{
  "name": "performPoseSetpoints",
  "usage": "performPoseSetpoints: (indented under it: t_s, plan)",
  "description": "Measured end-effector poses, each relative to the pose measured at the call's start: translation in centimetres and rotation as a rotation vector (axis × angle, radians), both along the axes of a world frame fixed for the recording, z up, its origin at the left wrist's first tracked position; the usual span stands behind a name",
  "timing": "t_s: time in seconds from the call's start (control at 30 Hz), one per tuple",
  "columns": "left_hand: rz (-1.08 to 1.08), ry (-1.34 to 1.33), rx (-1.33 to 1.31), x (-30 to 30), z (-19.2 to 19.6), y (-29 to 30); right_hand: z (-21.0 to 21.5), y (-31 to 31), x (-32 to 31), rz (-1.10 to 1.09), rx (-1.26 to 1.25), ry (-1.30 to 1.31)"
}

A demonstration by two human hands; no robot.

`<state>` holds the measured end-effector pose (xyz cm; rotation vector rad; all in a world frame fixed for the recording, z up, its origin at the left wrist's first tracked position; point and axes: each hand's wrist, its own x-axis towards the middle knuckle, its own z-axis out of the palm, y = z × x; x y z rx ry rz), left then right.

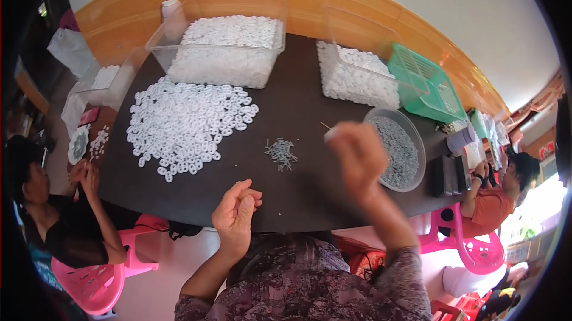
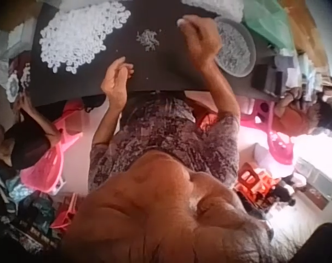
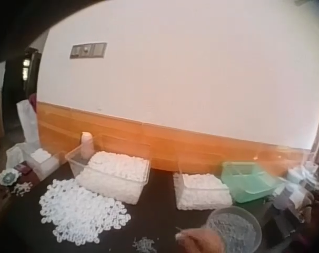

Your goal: Manually inserting metal pins into small white plastic hardware components at a manufacturing table.

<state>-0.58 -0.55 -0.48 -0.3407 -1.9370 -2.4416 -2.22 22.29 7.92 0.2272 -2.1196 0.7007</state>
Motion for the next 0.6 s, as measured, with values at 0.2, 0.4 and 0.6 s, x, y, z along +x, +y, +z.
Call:
performPoseSetpoints:
  t_s: [0.2,0.4,0.6]
  plan:
    - [0.076,0.073,-0.143,-1.2,0.1,-2.5,4.6,12.7,-8.0,-0.341,0.124,0.096]
    - [0.139,0.756,-0.702,-5.3,3.6,-2.4,4.2,16.7,-11.2,-0.515,0.388,-0.006]
    - [0.077,1.057,-0.928,-9.1,3.9,-0.6,3.4,8.2,-9.0,-0.029,0.484,0.132]
